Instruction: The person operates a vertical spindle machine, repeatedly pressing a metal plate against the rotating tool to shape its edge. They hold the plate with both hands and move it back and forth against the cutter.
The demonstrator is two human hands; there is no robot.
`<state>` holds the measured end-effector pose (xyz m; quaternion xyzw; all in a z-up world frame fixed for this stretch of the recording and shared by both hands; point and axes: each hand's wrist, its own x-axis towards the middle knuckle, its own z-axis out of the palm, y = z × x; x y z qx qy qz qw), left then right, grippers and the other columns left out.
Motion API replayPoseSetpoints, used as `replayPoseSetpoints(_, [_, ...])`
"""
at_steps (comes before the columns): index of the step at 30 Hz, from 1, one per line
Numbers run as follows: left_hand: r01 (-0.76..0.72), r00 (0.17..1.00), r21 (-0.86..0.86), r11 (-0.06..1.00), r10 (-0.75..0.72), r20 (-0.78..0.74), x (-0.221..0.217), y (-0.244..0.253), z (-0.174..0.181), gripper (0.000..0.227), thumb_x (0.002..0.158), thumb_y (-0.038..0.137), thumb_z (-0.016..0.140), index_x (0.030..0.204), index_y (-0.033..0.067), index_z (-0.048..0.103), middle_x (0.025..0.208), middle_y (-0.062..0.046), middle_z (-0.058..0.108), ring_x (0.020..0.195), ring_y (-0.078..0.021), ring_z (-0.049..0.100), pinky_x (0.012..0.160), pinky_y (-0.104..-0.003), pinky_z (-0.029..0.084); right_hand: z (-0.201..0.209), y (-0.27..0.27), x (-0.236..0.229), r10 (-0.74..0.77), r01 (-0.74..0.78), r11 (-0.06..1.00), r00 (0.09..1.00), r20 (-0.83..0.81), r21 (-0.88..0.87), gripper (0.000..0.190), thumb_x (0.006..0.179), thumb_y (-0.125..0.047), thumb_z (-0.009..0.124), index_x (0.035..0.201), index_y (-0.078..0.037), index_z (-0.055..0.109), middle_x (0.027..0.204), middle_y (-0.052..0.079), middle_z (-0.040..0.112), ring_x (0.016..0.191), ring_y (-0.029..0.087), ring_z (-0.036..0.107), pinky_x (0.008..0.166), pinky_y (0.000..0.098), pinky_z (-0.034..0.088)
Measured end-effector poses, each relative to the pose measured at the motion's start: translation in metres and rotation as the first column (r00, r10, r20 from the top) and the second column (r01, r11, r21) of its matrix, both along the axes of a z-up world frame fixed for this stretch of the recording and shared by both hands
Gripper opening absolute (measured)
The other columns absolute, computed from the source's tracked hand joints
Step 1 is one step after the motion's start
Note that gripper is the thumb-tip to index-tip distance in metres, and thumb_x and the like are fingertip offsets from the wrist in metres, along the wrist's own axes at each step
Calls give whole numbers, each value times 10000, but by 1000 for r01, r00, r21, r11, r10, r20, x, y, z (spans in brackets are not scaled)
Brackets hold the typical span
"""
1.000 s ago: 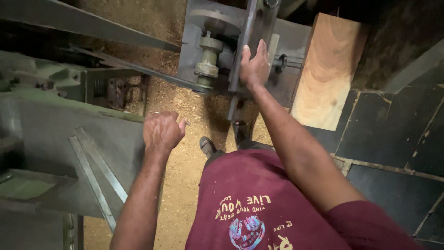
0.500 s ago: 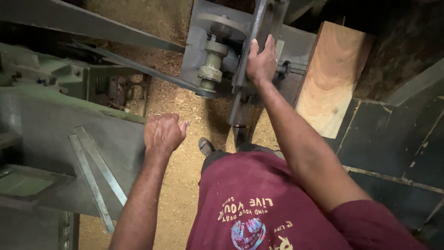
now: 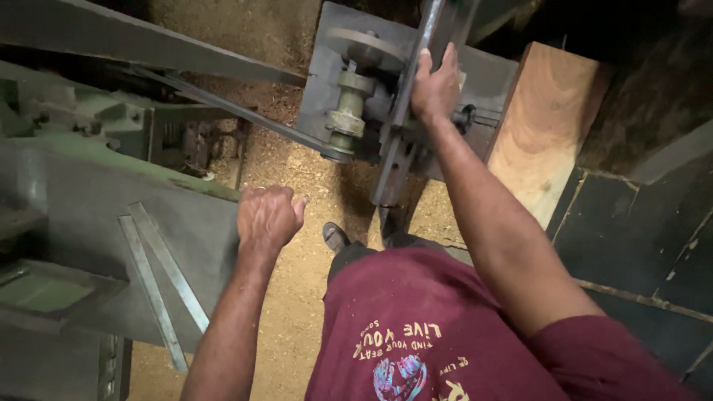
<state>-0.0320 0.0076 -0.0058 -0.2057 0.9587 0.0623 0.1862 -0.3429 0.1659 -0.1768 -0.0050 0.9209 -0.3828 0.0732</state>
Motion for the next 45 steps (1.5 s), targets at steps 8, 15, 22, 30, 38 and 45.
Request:
replayPoseSetpoints(8, [-22,1000,9,1000,22,5,-2,0,1,327,885,424,717,863,103,778,852,-120,762,801,-276,725,814,-447,511,-7,-4,-25,-21,21,1000,1000,-7,-13,708,990,-480,579,1485,14,467,1502,246,523,1389,390,513,1148,415,400])
replayPoseSetpoints(15, [-5,1000,15,1000,5,13,-2,-3,0,319,885,423,709,874,111,775,860,-112,764,813,-273,727,840,-442,509,-12,-10,-48,-54,55,998,998,8,-33,720,970,-500,591,1480,-4,481,1479,236,546,1367,391,526,1139,417,400])
replayPoseSetpoints(22, [-23,1000,36,999,23,-19,-1,-4,-1,300,856,402,730,845,104,765,850,-124,756,805,-293,719,837,-458,504,-24,-10,-65,-28,26,999,999,-47,-33,727,989,-526,591,1477,3,489,1466,255,557,1354,408,544,1129,429,423])
replayPoseSetpoints(30, [-132,961,138,982,161,-224,-3,-5,1,306,798,384,775,842,82,762,857,-143,755,820,-349,703,771,-479,531,-3,-19,-76,-76,76,997,997,8,3,738,958,-537,569,1471,-11,499,1441,248,570,1333,398,552,1117,424,422])
replayPoseSetpoints(38, [-257,639,492,832,528,-559,-98,-30,-21,272,976,370,667,1037,121,757,930,-106,766,813,-301,748,735,-429,579,14,-25,-84,-74,75,995,997,22,-70,693,974,-472,601,1465,8,499,1435,249,580,1350,379,554,1129,394,420])
replayPoseSetpoints(45, [-368,834,390,844,485,-264,-162,-52,-28,311,979,430,631,1032,170,792,876,-200,746,829,-443,708,718,-522,535,7,-24,-98,-83,82,996,995,-53,-29,657,969,-449,629,1416,27,547,1410,260,592,1340,394,548,1116,405,407])
